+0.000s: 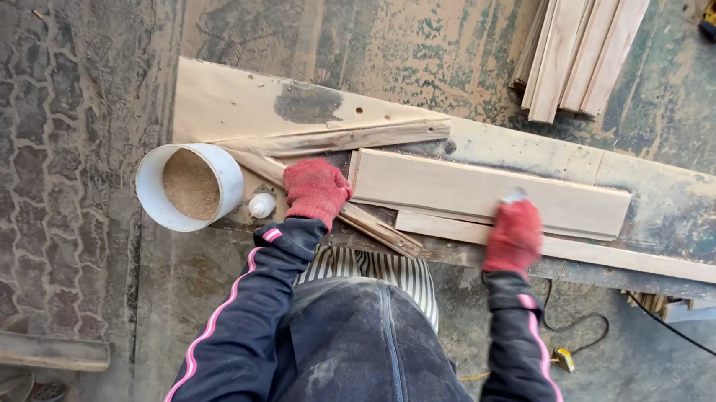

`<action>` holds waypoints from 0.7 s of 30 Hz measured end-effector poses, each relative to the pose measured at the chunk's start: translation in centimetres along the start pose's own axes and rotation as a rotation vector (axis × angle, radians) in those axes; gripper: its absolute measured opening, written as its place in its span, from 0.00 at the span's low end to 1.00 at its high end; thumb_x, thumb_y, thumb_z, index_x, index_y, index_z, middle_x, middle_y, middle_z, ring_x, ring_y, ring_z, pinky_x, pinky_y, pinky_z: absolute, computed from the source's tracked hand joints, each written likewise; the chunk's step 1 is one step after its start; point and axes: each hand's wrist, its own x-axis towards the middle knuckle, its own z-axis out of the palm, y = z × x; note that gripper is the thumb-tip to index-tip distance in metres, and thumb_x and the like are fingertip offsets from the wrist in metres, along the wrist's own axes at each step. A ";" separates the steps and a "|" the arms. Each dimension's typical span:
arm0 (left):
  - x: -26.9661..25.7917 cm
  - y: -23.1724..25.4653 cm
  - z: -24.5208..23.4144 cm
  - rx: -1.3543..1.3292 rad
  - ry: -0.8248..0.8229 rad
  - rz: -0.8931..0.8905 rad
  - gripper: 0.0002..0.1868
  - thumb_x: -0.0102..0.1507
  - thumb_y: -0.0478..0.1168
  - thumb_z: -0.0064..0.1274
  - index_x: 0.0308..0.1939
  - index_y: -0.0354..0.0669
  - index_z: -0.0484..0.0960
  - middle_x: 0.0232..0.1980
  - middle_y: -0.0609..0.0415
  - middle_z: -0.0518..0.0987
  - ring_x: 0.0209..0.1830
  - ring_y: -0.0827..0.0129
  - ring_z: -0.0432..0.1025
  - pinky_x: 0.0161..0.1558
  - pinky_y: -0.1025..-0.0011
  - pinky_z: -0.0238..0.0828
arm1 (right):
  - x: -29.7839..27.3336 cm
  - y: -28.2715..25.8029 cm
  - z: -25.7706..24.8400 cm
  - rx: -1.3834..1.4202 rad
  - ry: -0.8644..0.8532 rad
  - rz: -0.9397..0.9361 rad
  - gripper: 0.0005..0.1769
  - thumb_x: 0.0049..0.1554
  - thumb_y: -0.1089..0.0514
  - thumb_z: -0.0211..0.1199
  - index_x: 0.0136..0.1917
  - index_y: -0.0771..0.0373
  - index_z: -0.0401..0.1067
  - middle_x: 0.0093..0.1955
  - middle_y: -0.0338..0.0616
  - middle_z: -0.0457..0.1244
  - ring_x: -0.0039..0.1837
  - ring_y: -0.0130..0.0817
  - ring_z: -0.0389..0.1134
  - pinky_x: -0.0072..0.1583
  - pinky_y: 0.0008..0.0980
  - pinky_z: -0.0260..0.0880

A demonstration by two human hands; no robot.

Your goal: Sand wooden planks using an angle grinder equipped with a sanding disc on a workbench.

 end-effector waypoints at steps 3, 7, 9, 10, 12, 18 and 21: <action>0.2 0.0 0.3 -0.022 -0.008 -0.003 0.05 0.58 0.54 0.61 0.35 0.76 0.90 0.44 0.55 0.87 0.55 0.56 0.79 0.50 0.56 0.80 | -2.0 1.9 6.1 0.101 0.014 0.314 0.20 0.66 0.39 0.63 0.60 0.54 0.79 0.65 0.47 0.68 0.69 0.47 0.68 0.70 0.44 0.64; 0.0 0.1 -0.4 -0.177 -0.057 -0.103 0.05 0.57 0.52 0.64 0.36 0.71 0.91 0.47 0.49 0.86 0.57 0.50 0.77 0.49 0.50 0.80 | 4.0 -14.6 2.0 0.474 0.119 -0.248 0.12 0.63 0.53 0.61 0.53 0.63 0.76 0.55 0.59 0.68 0.63 0.59 0.68 0.70 0.53 0.64; 1.5 -0.1 0.4 -0.207 -0.078 -0.133 0.05 0.57 0.52 0.64 0.36 0.70 0.91 0.47 0.48 0.86 0.58 0.48 0.76 0.49 0.49 0.80 | 6.3 -20.0 -0.6 0.551 0.053 -0.430 0.12 0.60 0.54 0.62 0.51 0.64 0.75 0.52 0.57 0.67 0.61 0.57 0.68 0.69 0.54 0.66; 3.0 -0.5 1.5 -0.163 -0.046 -0.143 0.04 0.56 0.54 0.63 0.35 0.72 0.91 0.45 0.49 0.86 0.56 0.49 0.77 0.47 0.50 0.80 | 6.9 -20.7 -0.1 0.498 0.055 -0.451 0.16 0.59 0.48 0.63 0.54 0.61 0.74 0.56 0.53 0.67 0.64 0.54 0.67 0.71 0.52 0.65; 3.2 -0.6 2.0 -0.112 -0.020 -0.153 0.04 0.56 0.56 0.63 0.33 0.75 0.90 0.44 0.50 0.86 0.55 0.50 0.78 0.45 0.51 0.81 | 7.5 -19.4 0.1 0.447 0.051 -0.464 0.22 0.59 0.42 0.64 0.58 0.57 0.73 0.60 0.49 0.67 0.68 0.51 0.66 0.73 0.51 0.63; 0.2 0.2 0.5 0.052 0.021 -0.037 0.06 0.56 0.55 0.58 0.34 0.77 0.90 0.41 0.52 0.87 0.54 0.55 0.80 0.50 0.60 0.79 | 5.3 -3.1 -1.7 0.226 0.126 -0.277 0.19 0.68 0.42 0.53 0.48 0.58 0.71 0.47 0.50 0.63 0.57 0.53 0.68 0.63 0.48 0.68; 0.5 0.4 0.6 0.049 0.032 -0.048 0.07 0.56 0.54 0.58 0.33 0.79 0.90 0.41 0.53 0.88 0.53 0.54 0.80 0.49 0.60 0.79 | 2.2 1.4 2.9 0.244 -0.007 -0.001 0.22 0.68 0.44 0.58 0.63 0.63 0.76 0.64 0.56 0.67 0.71 0.55 0.65 0.75 0.47 0.60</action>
